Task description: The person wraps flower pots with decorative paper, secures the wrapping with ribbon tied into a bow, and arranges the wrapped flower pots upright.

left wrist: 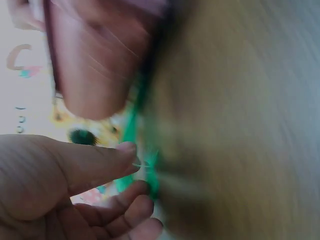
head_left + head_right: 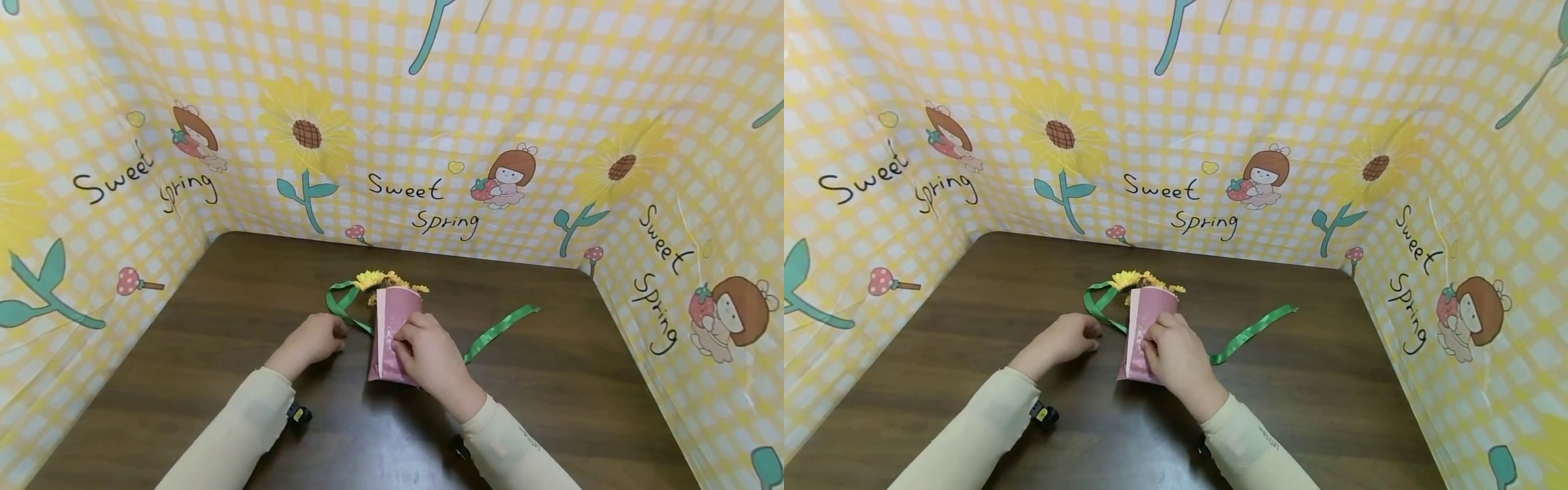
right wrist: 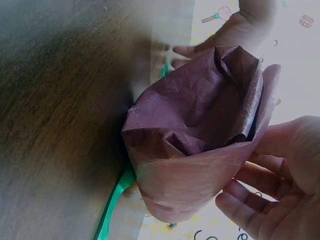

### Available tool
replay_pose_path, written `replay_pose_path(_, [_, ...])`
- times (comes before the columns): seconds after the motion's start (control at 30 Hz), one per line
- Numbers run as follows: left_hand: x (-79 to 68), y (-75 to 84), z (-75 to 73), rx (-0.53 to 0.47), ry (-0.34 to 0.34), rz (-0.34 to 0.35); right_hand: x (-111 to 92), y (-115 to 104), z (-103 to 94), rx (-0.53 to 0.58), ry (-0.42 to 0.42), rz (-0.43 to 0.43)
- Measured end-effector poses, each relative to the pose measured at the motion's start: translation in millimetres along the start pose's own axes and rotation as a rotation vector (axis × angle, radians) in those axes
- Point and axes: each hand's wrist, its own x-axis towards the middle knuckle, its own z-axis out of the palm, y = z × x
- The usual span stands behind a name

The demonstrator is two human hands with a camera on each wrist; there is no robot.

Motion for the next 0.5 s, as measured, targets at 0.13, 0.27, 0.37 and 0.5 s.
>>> replay_pose_path(0.13, [-1.9,-17.1,-2.5,0.095,0.021,0.004,0.1,-2.0,1.2,0.004,0.010,-0.008])
replay_pose_path(0.27, [-6.1,-33.2,-12.5,0.168,0.058,-0.048,1.0,-4.0,1.4,-0.006,0.011,-0.020])
replay_pose_path(0.37, [-8.6,-50.8,-26.2,0.211,0.033,-0.127,1.3,-4.9,1.6,-0.014,0.011,-0.019])
replay_pose_path(0.5, [-11.5,-78.2,-48.1,0.215,0.004,-0.215,1.0,-4.6,2.1,-0.012,0.018,-0.017])
